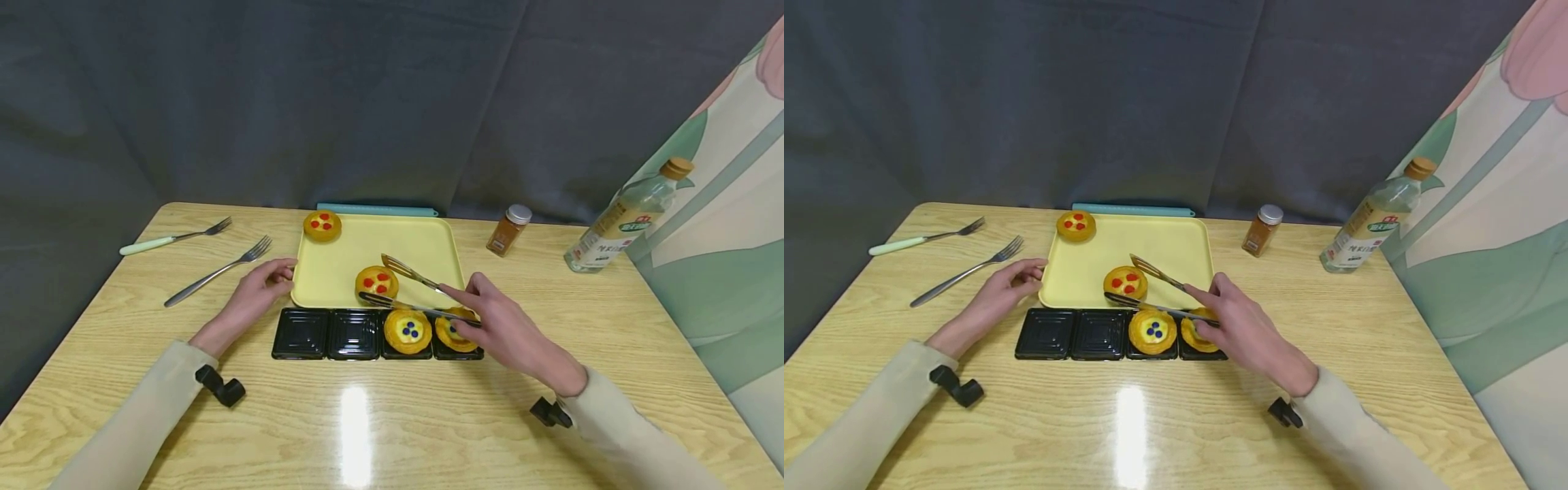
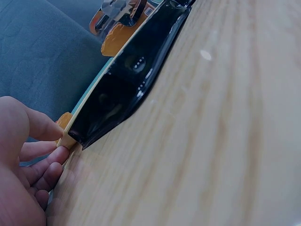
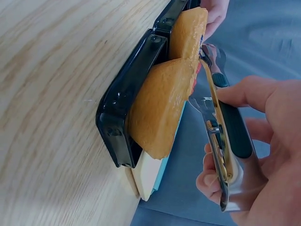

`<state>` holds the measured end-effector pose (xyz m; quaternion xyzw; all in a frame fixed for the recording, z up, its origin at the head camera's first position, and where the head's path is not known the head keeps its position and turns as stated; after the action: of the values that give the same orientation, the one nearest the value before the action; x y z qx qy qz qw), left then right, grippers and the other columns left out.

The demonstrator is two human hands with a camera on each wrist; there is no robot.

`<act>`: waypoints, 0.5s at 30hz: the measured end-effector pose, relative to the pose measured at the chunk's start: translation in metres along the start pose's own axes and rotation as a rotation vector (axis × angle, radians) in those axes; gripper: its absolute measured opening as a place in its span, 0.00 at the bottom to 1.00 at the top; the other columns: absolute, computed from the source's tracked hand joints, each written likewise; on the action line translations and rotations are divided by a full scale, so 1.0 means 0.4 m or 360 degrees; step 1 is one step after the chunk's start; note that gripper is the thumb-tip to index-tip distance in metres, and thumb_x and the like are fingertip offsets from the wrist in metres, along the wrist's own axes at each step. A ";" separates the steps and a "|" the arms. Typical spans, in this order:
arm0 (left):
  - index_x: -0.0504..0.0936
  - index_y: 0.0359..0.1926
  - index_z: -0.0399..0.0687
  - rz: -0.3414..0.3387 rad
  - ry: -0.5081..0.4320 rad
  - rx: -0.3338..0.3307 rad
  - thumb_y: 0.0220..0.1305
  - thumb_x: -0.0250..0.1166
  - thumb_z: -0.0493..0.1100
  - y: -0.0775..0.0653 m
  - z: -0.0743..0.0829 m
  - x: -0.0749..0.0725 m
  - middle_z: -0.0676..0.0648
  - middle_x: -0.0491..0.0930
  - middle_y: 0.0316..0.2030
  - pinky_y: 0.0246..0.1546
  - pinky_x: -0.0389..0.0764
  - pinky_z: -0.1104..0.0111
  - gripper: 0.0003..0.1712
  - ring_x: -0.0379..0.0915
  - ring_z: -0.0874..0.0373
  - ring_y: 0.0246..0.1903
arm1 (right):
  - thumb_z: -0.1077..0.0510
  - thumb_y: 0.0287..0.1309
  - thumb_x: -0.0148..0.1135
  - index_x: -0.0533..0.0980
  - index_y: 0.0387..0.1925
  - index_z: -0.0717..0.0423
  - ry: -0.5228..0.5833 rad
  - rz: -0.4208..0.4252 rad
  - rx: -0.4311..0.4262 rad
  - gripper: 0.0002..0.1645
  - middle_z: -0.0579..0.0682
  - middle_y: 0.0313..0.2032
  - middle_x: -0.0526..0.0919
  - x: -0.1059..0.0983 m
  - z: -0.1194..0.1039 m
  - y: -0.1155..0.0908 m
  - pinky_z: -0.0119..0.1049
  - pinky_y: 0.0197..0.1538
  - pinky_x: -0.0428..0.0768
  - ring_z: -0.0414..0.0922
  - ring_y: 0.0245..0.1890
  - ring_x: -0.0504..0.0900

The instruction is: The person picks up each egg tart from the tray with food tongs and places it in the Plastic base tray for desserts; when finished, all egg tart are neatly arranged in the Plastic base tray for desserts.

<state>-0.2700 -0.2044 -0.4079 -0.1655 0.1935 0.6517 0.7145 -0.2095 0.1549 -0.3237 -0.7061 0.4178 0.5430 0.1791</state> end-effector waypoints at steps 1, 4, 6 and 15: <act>0.68 0.71 0.37 -0.0001 0.0001 0.0002 0.72 0.59 0.38 -0.001 0.000 0.000 0.40 0.73 0.52 0.50 0.68 0.56 0.29 0.67 0.48 0.50 | 0.61 0.64 0.67 0.71 0.70 0.53 -0.0004 0.0005 -0.0009 0.34 0.50 0.35 0.63 0.001 -0.001 0.002 0.32 0.25 0.66 0.39 0.25 0.62; 0.68 0.71 0.37 -0.0002 0.0001 -0.0001 0.72 0.59 0.38 -0.002 0.001 0.001 0.40 0.73 0.52 0.50 0.68 0.56 0.29 0.67 0.48 0.50 | 0.62 0.64 0.67 0.72 0.70 0.53 -0.0019 0.0018 -0.0035 0.33 0.48 0.34 0.62 0.001 -0.005 0.006 0.32 0.26 0.65 0.39 0.25 0.62; 0.68 0.71 0.37 -0.0003 0.0003 -0.0002 0.72 0.59 0.38 -0.002 0.002 0.001 0.40 0.73 0.52 0.50 0.68 0.56 0.29 0.67 0.48 0.50 | 0.63 0.63 0.67 0.72 0.69 0.54 -0.0023 0.0020 -0.0041 0.33 0.47 0.34 0.61 0.001 -0.007 0.007 0.32 0.26 0.65 0.39 0.25 0.62; 0.68 0.71 0.37 0.0003 0.0010 -0.0011 0.72 0.59 0.37 0.000 0.001 -0.001 0.40 0.73 0.52 0.50 0.68 0.56 0.29 0.67 0.48 0.50 | 0.63 0.65 0.66 0.72 0.69 0.53 -0.0012 0.0005 -0.0035 0.32 0.48 0.35 0.62 -0.001 -0.013 0.007 0.32 0.25 0.65 0.39 0.25 0.62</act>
<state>-0.2699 -0.2045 -0.4074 -0.1699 0.1936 0.6525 0.7126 -0.2084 0.1499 -0.3210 -0.7053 0.4124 0.5504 0.1719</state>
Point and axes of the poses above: each hand's wrist, its own y-axis towards the middle knuckle, its own x-axis out of the palm, z = x × y, the point moved 8 cm from there along y, towards the middle knuckle
